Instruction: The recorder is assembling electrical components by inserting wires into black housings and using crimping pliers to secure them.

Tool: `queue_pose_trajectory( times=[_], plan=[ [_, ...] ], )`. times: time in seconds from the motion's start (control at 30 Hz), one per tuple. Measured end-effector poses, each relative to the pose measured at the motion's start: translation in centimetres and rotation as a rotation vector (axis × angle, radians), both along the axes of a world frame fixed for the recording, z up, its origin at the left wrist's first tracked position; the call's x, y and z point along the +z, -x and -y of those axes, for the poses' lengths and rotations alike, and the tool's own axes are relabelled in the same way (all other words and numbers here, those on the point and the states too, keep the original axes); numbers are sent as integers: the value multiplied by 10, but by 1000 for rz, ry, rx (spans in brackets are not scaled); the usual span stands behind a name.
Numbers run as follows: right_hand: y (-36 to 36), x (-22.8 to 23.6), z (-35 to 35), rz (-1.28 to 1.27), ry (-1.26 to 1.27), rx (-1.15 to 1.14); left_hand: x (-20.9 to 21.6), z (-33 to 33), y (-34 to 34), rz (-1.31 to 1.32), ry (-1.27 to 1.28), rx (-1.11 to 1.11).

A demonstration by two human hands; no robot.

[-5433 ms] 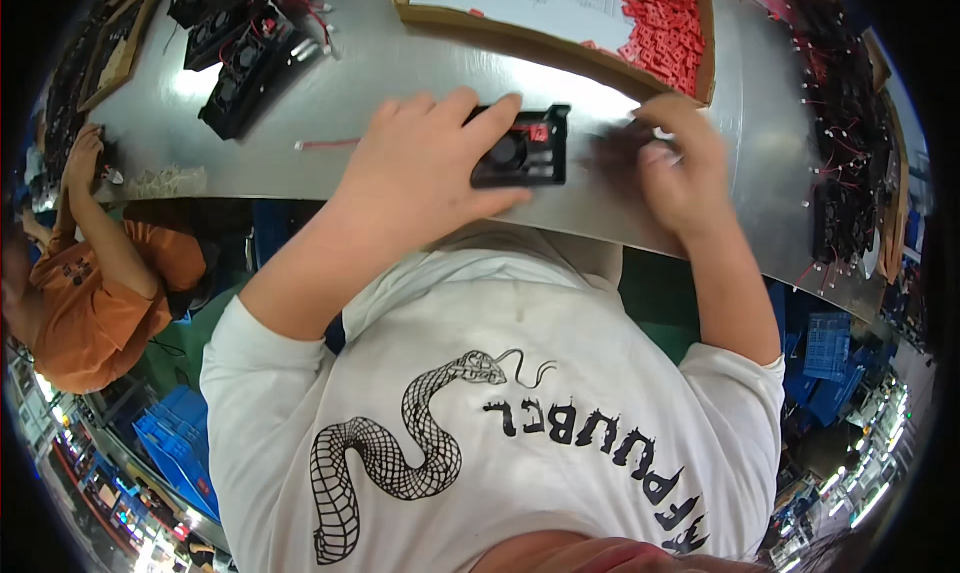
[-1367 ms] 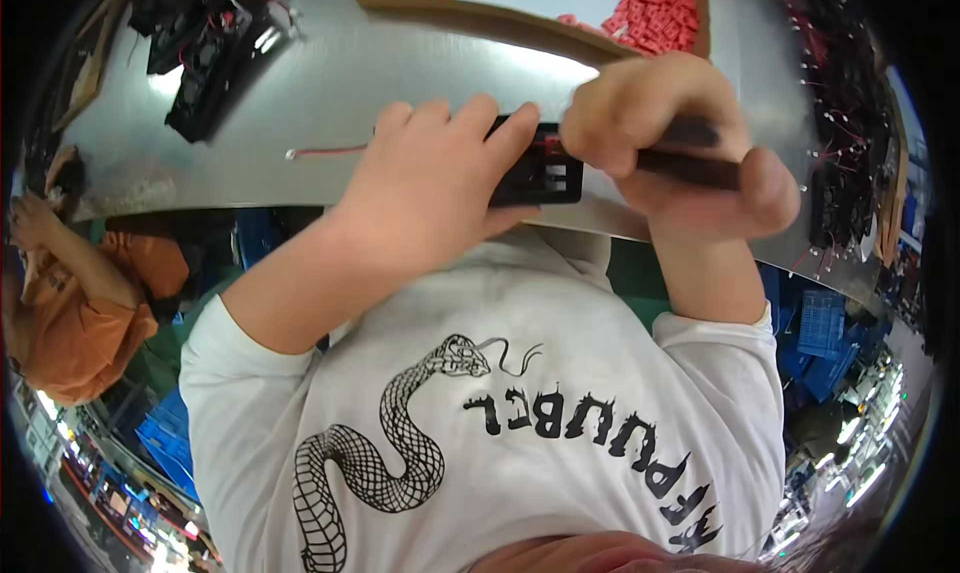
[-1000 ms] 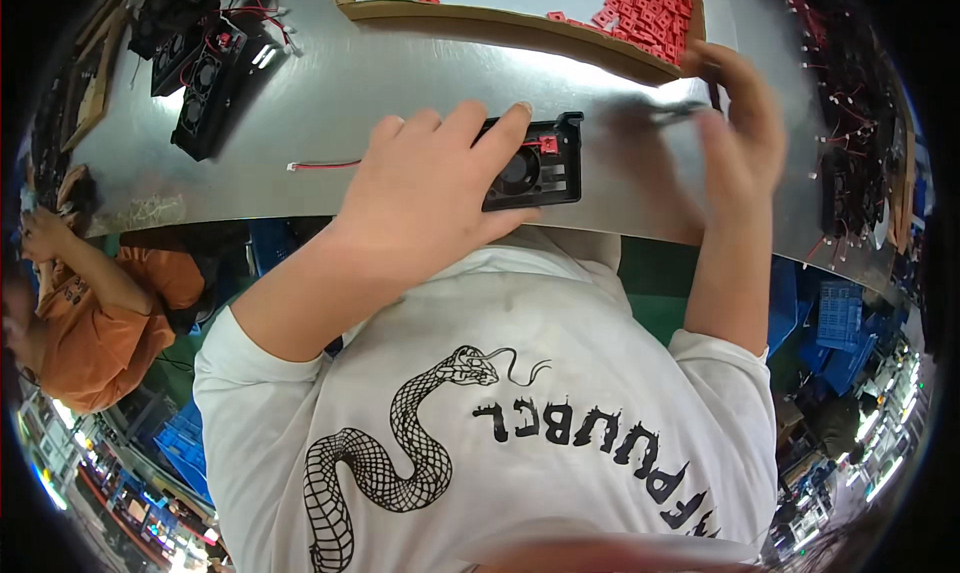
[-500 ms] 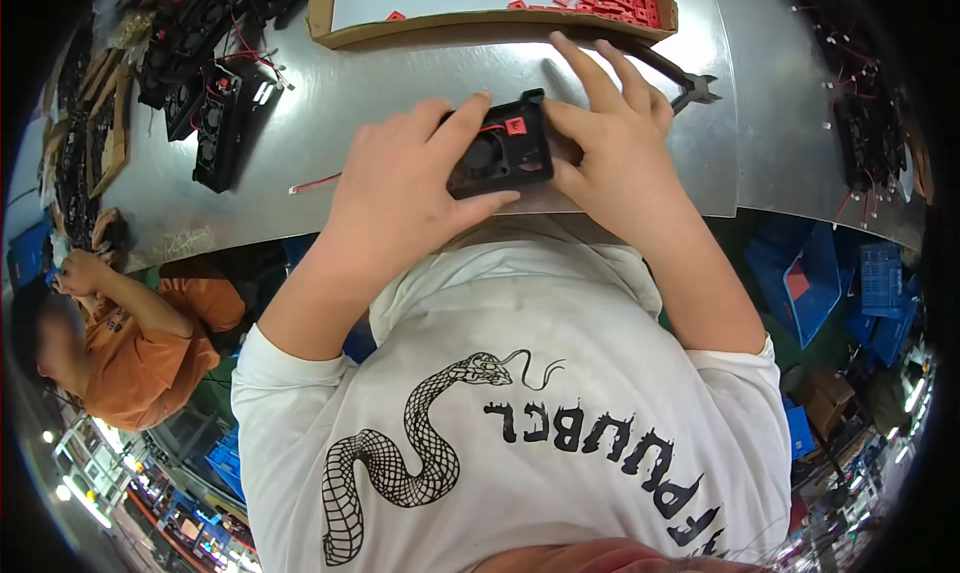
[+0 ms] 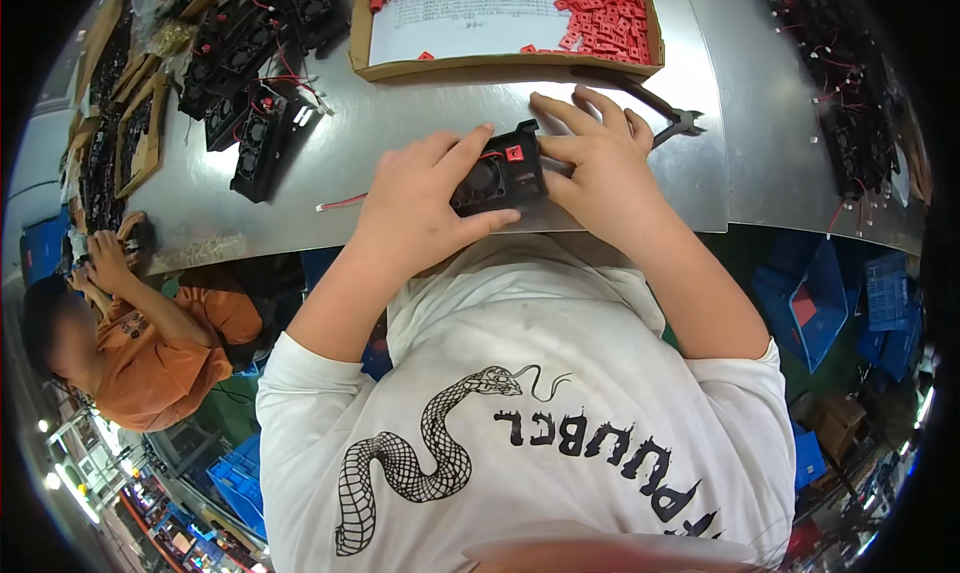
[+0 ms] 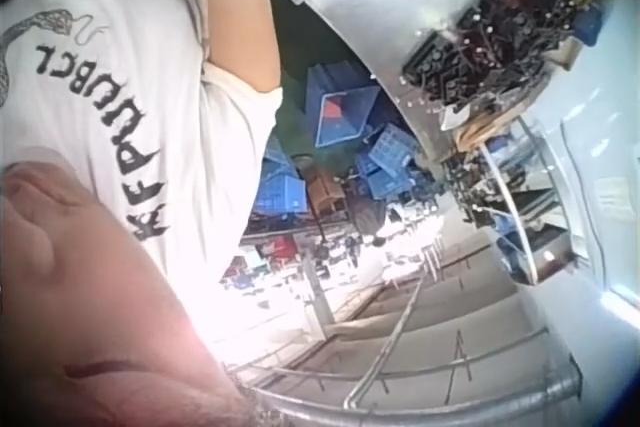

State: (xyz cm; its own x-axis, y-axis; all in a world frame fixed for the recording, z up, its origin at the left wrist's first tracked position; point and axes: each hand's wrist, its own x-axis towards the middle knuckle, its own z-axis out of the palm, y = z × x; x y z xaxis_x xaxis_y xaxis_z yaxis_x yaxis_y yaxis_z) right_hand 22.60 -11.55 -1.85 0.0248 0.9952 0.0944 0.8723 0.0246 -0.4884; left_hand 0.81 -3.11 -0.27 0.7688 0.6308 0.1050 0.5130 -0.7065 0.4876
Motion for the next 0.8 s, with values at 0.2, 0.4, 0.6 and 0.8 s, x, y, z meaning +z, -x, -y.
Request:
queue_pose_trajectory(
  times=[0.2, 0.4, 0.6, 0.8],
  plan=[
    [-5, 34, 13, -460, -147, 159, 29, 10, 3, 255, 67, -89],
    [16, 40, 35, -1215, -282, 225, 32, 16, 13, 552, 302, -342],
    [13, 66, 40, -1145, -221, 294, 23, 55, 21, 634, 863, 28],
    [10, 62, 42, -749, -419, 283, 29, 56, 19, 737, 926, -62]
  ],
)
